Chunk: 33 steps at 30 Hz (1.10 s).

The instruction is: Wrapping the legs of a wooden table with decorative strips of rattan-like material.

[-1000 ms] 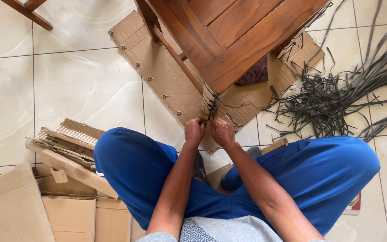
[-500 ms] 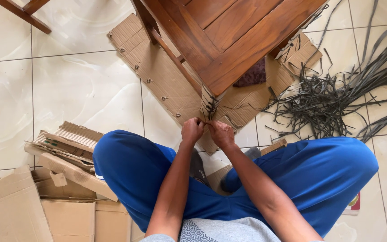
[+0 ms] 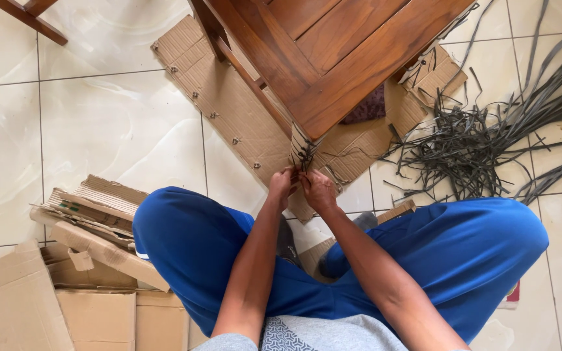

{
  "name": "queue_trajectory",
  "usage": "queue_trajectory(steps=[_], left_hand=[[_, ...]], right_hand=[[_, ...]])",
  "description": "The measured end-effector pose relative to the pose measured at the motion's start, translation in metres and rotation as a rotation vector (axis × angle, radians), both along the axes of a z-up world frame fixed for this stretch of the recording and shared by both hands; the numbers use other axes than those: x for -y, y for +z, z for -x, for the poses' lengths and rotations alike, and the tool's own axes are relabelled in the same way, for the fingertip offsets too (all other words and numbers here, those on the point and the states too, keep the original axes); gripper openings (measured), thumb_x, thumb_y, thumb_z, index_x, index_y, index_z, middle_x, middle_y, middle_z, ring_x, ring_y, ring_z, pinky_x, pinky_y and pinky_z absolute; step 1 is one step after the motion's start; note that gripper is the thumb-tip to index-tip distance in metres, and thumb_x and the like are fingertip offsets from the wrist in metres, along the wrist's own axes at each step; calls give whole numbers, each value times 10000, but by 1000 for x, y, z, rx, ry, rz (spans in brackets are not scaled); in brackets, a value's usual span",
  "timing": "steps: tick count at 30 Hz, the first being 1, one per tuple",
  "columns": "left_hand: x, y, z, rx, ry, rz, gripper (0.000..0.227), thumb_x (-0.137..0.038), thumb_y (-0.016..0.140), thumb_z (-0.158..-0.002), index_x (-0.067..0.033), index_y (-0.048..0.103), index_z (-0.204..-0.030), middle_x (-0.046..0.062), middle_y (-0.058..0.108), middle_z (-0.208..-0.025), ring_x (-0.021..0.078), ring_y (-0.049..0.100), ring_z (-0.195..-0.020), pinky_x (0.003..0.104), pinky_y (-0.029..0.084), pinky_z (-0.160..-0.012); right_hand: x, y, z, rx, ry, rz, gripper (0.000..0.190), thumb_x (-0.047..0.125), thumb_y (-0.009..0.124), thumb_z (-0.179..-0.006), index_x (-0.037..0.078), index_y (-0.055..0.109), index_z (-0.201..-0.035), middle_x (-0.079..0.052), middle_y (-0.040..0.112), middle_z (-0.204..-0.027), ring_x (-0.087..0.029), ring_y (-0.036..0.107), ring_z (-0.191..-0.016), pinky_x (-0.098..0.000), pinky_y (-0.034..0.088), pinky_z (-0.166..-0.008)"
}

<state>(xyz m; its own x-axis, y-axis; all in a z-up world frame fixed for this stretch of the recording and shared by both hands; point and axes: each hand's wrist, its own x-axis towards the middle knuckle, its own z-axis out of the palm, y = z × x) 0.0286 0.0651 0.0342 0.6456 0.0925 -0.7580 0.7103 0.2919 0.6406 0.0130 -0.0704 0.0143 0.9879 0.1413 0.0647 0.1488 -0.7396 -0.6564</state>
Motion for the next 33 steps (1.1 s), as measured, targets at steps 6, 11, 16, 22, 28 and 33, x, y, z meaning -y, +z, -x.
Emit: queue_trajectory(steps=[6, 11, 16, 22, 28, 33], left_hand=[[-4, -65, 0, -34, 89, 132, 565, -515, 535, -1045, -26, 598, -1322, 173, 738, -1164, 297, 700, -1073, 540, 474, -1035], [-2, -76, 1, -50, 126, 144, 630, -543, 541, -1037, 5, 556, -1349, 200, 736, -1143, 323, 726, -1024, 530, 503, -989], [-2, -73, 2, -50, 112, 120, 622, -591, 620, -985, -24, 663, -1238, 178, 751, -1100, 329, 736, -981, 528, 517, -971], [-6, -84, 4, 40, 0, -165, 248, -329, 671, -905, -183, 811, -1049, 88, 777, -899, 194, 726, -789, 322, 582, -682], [-13, -38, 10, 191, -464, -750, 321, -244, 631, -833, -366, 800, -1077, 4, 790, -1011, 319, 733, -1021, 469, 608, -912], [-22, -19, 8, 341, -772, -1097, 191, -237, 692, -837, -264, 809, -986, 51, 740, -889, 296, 746, -880, 445, 654, -773]], right_hand=[[4, -25, -14, -451, -270, -187, 152, 313, 681, -911, 205, 779, -954, -49, 764, -797, -294, 751, -852, -442, 588, -753], [-2, -23, -21, -593, -393, -408, 131, 176, 705, -863, 135, 781, -961, -104, 768, -787, -225, 758, -709, -328, 603, -629], [-5, -17, -28, -636, -416, -490, 185, 132, 775, -788, 98, 759, -969, -89, 760, -746, -155, 738, -586, -246, 592, -547], [4, -22, -24, -550, -271, -161, 185, 349, 762, -855, 181, 787, -929, -63, 763, -752, -290, 762, -841, -432, 578, -807], [8, 2, -13, -419, -172, -153, 150, 323, 747, -878, 194, 792, -940, -61, 765, -746, -334, 751, -843, -468, 590, -801], [14, 17, -12, -281, -64, -44, 188, 296, 703, -893, 174, 723, -1035, -116, 765, -843, -392, 735, -888, -565, 578, -774]])
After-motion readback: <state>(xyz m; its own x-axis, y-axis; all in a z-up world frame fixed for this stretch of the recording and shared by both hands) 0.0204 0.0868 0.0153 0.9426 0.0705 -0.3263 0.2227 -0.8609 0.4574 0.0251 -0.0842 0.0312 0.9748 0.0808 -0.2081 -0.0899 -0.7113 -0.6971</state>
